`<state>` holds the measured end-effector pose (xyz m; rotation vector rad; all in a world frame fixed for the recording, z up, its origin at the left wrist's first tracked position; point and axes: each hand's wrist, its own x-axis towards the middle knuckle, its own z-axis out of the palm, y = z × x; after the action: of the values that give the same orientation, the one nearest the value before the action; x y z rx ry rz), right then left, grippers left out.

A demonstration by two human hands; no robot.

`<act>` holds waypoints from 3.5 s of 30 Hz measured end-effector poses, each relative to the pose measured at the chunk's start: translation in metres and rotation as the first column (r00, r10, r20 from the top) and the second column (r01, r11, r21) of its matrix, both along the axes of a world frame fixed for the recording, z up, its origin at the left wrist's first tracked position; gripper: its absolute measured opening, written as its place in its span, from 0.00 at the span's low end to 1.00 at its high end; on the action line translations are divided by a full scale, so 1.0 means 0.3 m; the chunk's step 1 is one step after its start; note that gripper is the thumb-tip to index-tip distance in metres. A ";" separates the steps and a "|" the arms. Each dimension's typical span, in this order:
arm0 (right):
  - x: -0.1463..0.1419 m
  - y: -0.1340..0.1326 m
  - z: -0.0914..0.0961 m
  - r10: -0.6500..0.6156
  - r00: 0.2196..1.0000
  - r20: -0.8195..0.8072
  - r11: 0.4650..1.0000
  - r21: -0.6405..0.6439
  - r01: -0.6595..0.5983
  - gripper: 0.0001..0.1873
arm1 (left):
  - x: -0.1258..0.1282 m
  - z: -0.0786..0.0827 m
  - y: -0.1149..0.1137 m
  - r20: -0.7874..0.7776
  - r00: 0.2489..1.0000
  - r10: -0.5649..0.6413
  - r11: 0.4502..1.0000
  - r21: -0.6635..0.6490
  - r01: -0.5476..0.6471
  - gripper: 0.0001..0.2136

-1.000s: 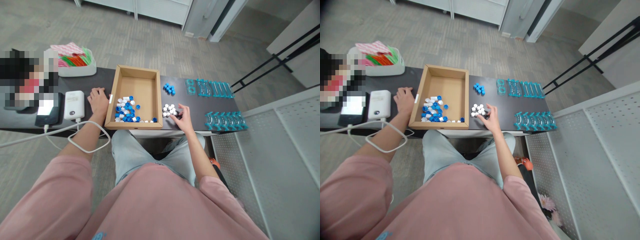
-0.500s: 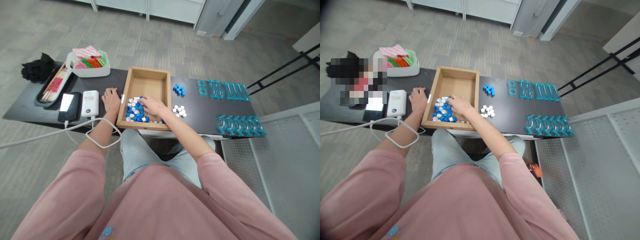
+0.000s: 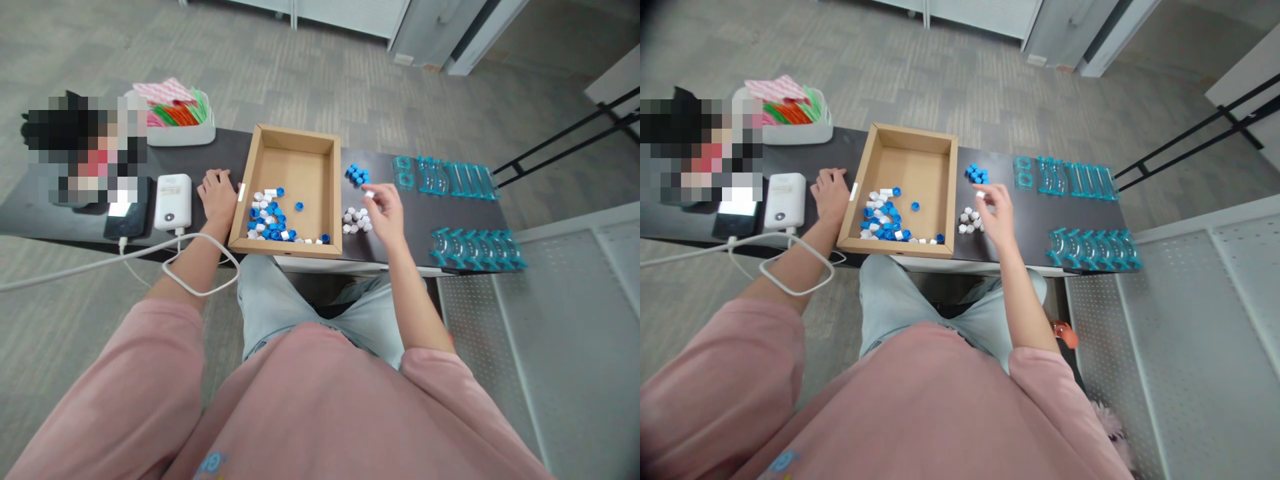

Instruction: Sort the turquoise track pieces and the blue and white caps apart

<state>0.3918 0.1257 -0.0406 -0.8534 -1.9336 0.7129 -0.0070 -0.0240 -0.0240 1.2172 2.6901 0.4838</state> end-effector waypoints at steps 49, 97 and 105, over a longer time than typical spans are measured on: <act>-0.371 -0.044 0.180 0.307 0.880 0.362 0.950 -0.062 -0.306 0.20 | -0.002 -0.016 -0.001 -0.049 0.999 0.024 0.999 0.049 -0.021 0.29; -0.585 0.073 0.149 0.494 0.619 0.611 0.830 -0.121 -0.544 0.17 | 0.010 0.007 -0.001 -0.022 0.999 0.024 0.999 0.046 -0.023 0.31; -0.710 0.022 0.079 0.494 0.431 0.755 0.800 -0.201 -0.565 0.14 | 0.008 0.004 0.003 0.006 1.000 0.000 0.998 0.059 -0.001 0.31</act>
<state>0.1788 0.1323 -0.0170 -0.4906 -3.1179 0.6448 -0.0046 -0.0232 -0.0228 1.2278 2.6892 0.5699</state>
